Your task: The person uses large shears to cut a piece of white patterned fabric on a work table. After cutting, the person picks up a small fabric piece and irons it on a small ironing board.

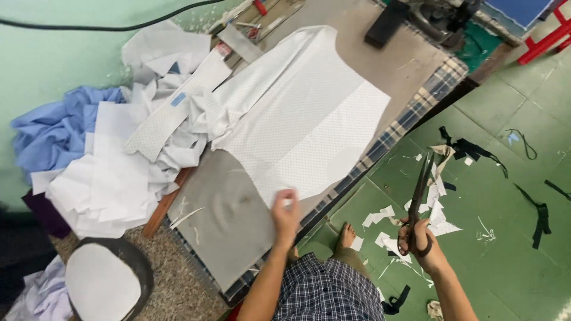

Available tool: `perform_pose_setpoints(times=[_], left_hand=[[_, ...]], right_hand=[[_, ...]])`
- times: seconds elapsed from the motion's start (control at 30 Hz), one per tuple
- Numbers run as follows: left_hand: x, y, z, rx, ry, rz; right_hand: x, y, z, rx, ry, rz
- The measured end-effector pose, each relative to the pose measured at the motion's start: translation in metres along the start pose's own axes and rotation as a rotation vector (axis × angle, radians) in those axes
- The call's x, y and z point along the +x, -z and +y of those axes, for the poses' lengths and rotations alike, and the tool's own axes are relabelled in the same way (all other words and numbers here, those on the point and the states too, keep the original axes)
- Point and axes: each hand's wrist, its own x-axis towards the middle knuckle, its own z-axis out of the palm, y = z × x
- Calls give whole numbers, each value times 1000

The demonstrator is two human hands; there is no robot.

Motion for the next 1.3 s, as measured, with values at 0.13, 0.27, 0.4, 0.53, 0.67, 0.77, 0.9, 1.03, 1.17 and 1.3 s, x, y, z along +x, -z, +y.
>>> perform_pose_setpoints(times=[0.13, 0.27, 0.4, 0.53, 0.67, 0.77, 0.9, 1.03, 1.17, 1.3], left_hand=[[-31, -103, 98, 369, -72, -1443], [-46, -154, 54, 343, -357, -1236], [-3, -117, 78, 429, -404, -714], [35, -70, 28, 869, -296, -601], [52, -28, -11, 843, -409, -498], [64, -19, -22, 823, -419, -557], [74, -11, -38, 909, -402, -783], [73, -20, -47, 940, -395, -1021], [77, -47, -43, 774, -614, -727], [92, -78, -30, 666, -755, -624]], right_hand=[[13, 37, -21, 9, 66, 31], [30, 86, -25, -318, 86, -54], [40, 92, -31, -639, -86, -210], [61, 78, -3, -910, -29, -338], [43, 43, 12, -972, -40, -522], [20, 23, 21, -870, -167, -647], [2, -14, 29, -885, -368, -755], [2, -46, 30, -849, -303, -694], [16, -84, 0, -436, -363, -481], [46, -117, -1, -167, -88, -281]])
